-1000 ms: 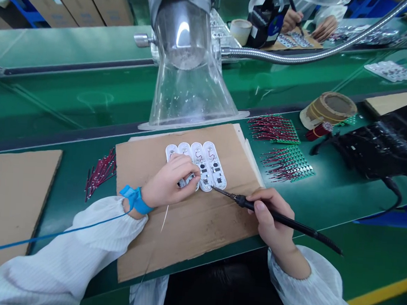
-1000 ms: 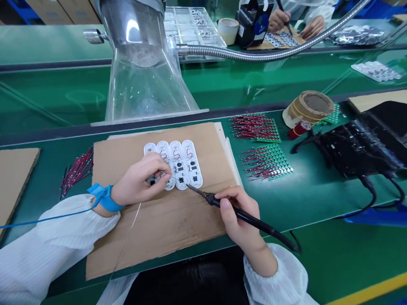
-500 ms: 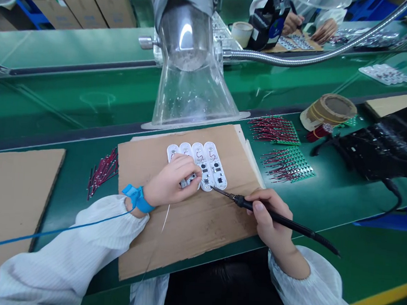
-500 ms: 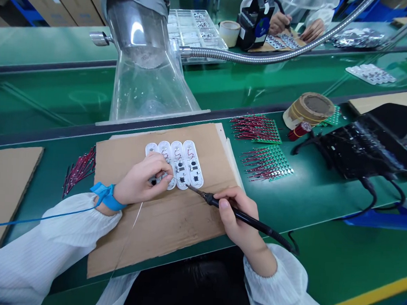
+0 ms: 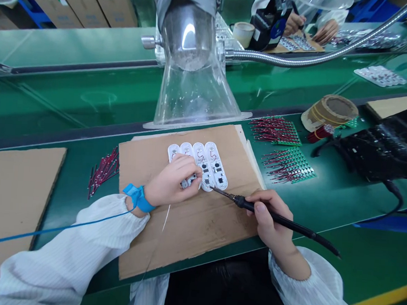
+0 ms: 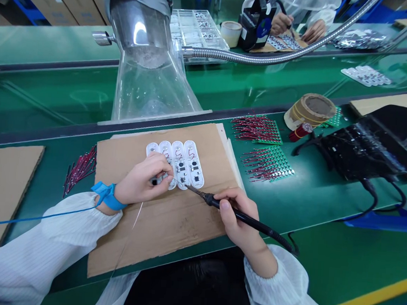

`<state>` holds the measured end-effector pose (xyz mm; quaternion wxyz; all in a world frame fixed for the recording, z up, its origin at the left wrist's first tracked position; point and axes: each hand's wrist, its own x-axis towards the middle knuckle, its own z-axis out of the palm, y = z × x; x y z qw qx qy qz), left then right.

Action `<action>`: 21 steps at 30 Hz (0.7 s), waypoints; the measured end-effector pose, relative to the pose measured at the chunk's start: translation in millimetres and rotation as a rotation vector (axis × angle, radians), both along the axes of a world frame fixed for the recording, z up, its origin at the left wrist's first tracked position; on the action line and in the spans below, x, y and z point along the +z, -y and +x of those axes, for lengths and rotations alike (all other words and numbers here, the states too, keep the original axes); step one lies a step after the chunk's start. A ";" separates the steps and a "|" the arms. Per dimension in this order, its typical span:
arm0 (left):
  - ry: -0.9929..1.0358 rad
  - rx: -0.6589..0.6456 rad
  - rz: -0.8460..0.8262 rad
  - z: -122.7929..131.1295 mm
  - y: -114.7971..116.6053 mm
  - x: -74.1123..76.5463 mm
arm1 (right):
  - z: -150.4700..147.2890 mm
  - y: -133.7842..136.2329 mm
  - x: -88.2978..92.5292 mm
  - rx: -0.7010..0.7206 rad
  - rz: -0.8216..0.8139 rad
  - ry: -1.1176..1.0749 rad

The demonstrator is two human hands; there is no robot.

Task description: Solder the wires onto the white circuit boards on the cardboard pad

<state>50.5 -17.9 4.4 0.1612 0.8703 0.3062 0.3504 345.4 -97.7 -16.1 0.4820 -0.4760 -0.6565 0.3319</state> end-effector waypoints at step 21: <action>0.108 -0.026 0.038 0.6 2.3 1.9 | 0.0 -2.6 -1.2 -0.019 0.081 -0.140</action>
